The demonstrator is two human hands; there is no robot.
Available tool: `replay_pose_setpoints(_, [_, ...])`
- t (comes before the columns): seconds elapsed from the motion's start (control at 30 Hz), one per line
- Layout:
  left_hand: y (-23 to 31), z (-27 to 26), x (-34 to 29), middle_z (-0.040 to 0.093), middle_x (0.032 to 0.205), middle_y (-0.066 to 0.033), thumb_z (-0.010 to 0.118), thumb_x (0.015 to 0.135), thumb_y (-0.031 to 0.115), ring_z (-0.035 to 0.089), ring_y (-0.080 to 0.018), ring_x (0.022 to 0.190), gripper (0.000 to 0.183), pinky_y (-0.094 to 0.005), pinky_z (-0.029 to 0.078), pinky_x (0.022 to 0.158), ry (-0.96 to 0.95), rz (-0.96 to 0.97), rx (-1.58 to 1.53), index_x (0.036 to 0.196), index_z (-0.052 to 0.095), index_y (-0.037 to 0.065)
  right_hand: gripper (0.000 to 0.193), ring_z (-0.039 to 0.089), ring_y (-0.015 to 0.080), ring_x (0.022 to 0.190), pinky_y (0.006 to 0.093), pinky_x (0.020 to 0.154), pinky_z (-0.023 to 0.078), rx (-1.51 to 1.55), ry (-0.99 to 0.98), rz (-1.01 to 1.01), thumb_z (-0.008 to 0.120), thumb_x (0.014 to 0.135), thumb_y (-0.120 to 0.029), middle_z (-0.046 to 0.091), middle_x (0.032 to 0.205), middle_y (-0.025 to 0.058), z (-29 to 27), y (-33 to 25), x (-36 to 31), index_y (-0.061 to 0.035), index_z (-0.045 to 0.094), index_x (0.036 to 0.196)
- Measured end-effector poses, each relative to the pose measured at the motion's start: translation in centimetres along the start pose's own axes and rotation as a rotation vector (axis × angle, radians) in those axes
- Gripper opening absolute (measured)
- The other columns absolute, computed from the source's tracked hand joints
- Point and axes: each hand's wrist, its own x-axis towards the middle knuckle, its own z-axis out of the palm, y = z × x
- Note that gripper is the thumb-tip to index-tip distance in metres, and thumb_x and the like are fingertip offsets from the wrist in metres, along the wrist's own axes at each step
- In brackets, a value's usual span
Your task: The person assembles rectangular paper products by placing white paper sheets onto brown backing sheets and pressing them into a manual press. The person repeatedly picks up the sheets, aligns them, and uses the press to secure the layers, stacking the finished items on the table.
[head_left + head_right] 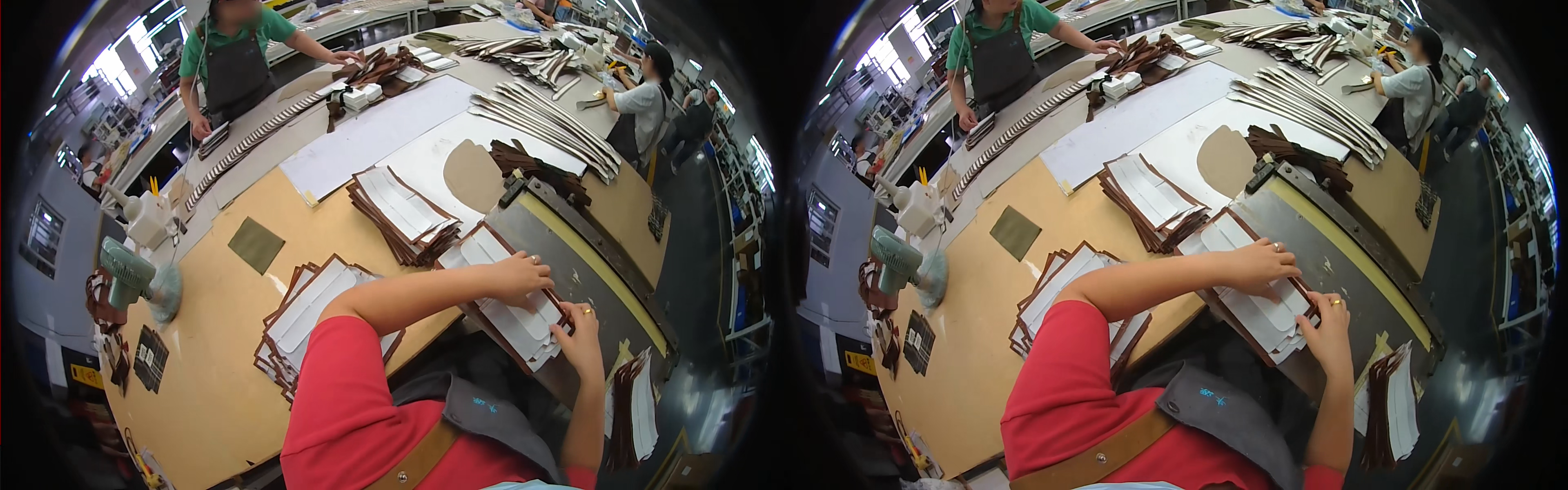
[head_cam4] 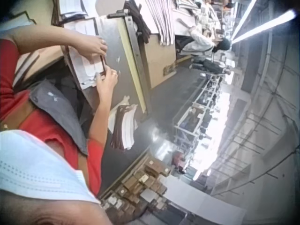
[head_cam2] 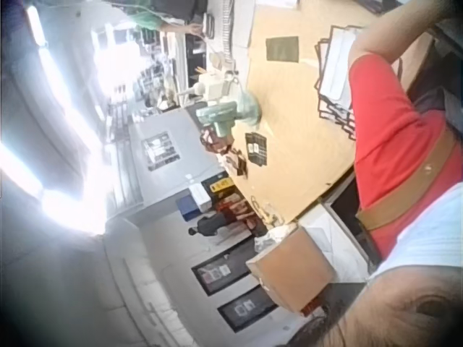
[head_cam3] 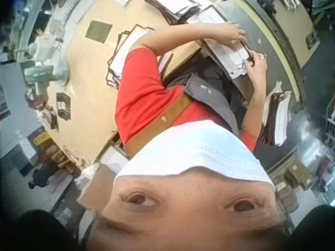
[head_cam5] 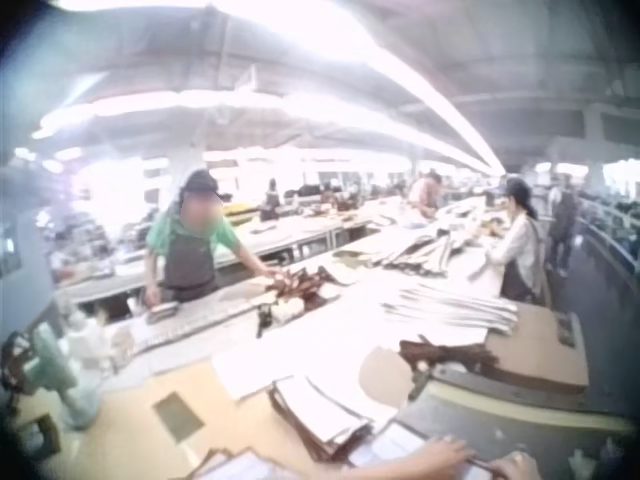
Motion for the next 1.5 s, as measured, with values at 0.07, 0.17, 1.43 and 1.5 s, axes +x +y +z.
replay_pose_setpoints(0.07, [-0.1, -0.6, 0.7, 0.052, 0.108, -0.0059, 0.072, 0.070, 0.037, 0.046, -0.0266, 0.109, 0.052, -0.0389, 0.037, 0.086, -0.045, 0.001, 0.013, 0.113, 0.057, 0.013, 0.038, 0.050, 0.0249, 0.084, 0.0350, 0.077, 0.039, 0.020, -0.037, 0.038, 0.070, 0.066, -0.013, 0.049, 0.087, 0.0074, -0.4, 0.1, 0.6, -0.0054, 0.057, 0.100])
replay_pose_setpoints(0.17, [-0.1, -0.8, 1.3, 0.051, 0.107, -0.0062, 0.072, 0.071, 0.035, 0.046, -0.0264, 0.106, 0.042, -0.0387, 0.036, 0.085, -0.078, -0.007, -0.007, 0.106, 0.060, 0.015, 0.038, 0.045, 0.0175, 0.070, 0.0299, 0.065, 0.041, 0.110, -0.100, 0.050, 0.071, 0.064, -0.009, 0.046, 0.078, 0.0047, -0.8, 0.1, 1.6, -0.0038, 0.058, 0.098])
replay_pose_setpoints(1.43, [2.0, -7.2, 5.5, 0.062, 0.074, -0.0083, 0.061, 0.078, 0.017, 0.059, -0.0308, 0.069, 0.010, -0.0401, 0.046, 0.066, 0.496, 0.271, -0.173, 0.085, 0.061, 0.009, 0.043, 0.054, 0.0184, 0.105, 0.0301, 0.091, 0.040, 0.738, 0.466, -0.178, 0.038, 0.098, -0.035, 0.059, 0.109, 0.0107, -4.4, 1.0, -0.8, -0.0003, 0.051, 0.120])
replay_pose_setpoints(1.5, [2.3, -5.5, 6.2, 0.062, 0.073, -0.0079, 0.062, 0.078, 0.017, 0.059, -0.0301, 0.068, 0.011, -0.0391, 0.046, 0.065, 0.415, 0.299, -0.196, 0.084, 0.060, 0.008, 0.035, 0.053, 0.0181, 0.108, 0.0295, 0.093, 0.039, 0.714, 0.399, -0.174, 0.045, 0.096, -0.021, 0.057, 0.114, 0.0118, -5.2, 0.0, -0.8, -0.0002, 0.047, 0.124])
